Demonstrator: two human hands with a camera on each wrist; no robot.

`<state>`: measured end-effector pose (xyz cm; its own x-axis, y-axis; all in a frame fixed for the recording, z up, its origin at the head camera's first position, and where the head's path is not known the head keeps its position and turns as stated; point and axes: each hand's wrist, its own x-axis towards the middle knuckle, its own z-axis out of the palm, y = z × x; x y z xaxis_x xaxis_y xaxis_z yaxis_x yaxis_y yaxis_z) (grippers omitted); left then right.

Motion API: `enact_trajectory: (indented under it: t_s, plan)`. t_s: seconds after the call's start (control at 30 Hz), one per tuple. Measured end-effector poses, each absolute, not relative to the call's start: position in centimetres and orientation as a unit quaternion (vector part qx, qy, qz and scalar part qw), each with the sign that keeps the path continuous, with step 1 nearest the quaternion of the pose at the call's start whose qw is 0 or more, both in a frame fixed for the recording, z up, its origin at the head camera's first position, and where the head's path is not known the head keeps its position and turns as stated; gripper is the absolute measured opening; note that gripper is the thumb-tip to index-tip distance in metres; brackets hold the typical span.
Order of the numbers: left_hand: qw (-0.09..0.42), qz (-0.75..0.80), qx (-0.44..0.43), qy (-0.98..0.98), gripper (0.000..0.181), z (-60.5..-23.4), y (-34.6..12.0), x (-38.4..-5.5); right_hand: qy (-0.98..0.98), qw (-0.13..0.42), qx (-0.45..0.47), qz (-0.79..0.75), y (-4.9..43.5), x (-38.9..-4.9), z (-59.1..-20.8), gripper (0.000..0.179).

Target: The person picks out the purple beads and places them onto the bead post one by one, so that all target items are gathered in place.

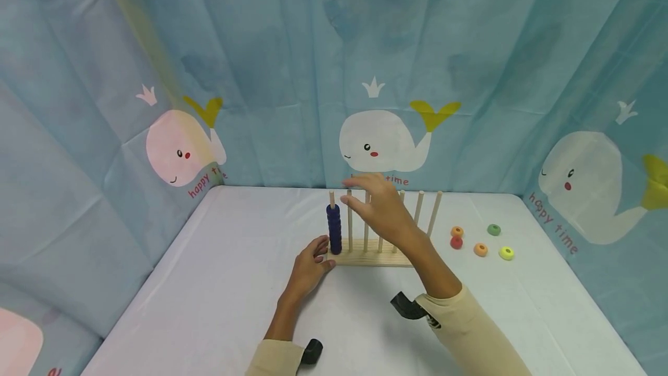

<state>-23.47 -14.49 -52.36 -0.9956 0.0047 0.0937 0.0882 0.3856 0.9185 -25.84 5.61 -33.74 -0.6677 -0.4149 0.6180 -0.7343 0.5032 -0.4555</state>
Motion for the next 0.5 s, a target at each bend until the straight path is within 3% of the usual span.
enact_trajectory:
  t_s: [0.5]
  plan:
    - [0.034,-0.519,-0.047,-0.853,0.059,-51.0,-15.8,-22.8,-0.821,0.354,0.301,0.333,16.8,-24.2,-35.5,0.026]
